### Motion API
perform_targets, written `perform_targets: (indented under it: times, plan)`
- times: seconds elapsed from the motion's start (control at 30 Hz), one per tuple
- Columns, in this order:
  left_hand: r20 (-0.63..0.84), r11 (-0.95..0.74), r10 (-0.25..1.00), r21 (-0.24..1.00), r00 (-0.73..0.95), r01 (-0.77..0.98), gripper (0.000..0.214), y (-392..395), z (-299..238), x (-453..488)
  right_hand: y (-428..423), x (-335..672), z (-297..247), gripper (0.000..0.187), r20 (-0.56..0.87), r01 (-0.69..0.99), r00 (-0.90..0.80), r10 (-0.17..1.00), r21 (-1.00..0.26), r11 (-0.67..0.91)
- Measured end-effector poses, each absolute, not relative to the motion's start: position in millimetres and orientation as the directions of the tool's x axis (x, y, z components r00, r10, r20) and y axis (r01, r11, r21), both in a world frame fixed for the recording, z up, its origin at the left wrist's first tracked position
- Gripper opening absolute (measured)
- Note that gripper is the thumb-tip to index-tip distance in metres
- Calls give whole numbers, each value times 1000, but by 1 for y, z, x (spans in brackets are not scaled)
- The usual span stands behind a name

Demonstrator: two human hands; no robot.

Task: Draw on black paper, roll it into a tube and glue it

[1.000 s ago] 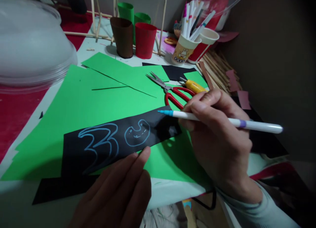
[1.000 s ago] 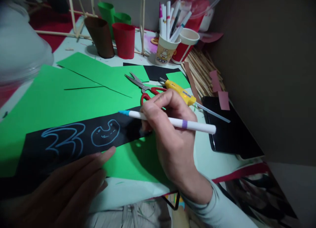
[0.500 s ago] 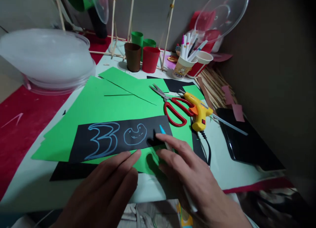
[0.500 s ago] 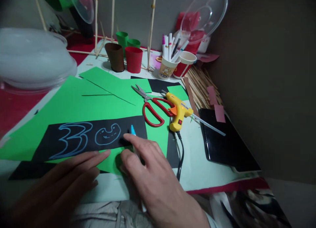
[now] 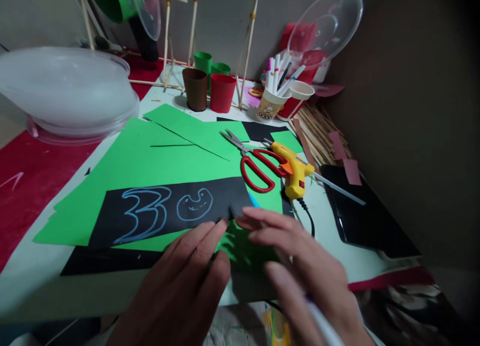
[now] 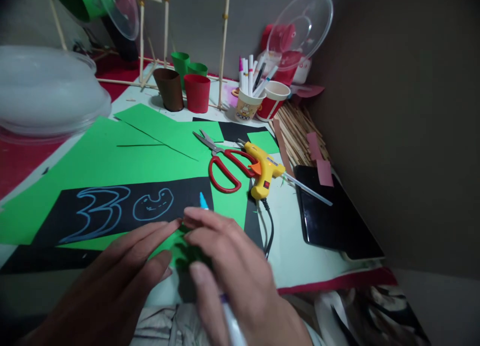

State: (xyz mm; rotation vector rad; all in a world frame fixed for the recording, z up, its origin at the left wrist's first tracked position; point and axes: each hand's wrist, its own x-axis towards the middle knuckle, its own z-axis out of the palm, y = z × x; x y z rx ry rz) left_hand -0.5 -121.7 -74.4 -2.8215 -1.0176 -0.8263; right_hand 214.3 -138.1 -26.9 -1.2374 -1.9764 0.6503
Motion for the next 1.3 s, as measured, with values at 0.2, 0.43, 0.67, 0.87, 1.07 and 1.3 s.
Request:
perform_targets:
  times: [0.2,0.43,0.67,0.87,1.07,1.3]
  plan:
    - [496,-784,597,191,631,591,24,-119,-77,6,-105,216,-26,20,260,149,22,965,-956,254]
    - [490,-774,600,154,633,614,23,-116,-73,12,-79,211,-24,6,123,277,-60,991,-951,135]
    - [581,-742,576,77,575,666,31,-114,-67,21,-76,207,-34,11,320,398,-82,944,-858,325]
    - [672,-741,551,121,495,660,25,-119,-83,19,-76,206,-35,10,337,447,-108,935,-824,348]
    - [655,-735,564,122,503,667,24,-119,-87,21,-75,206,-35,11,343,436,-128,931,-824,363]
    - [637,-746,560,111,529,656,23,-119,-83,19,-77,207,-37,11,332,456,-148,932,-813,362]
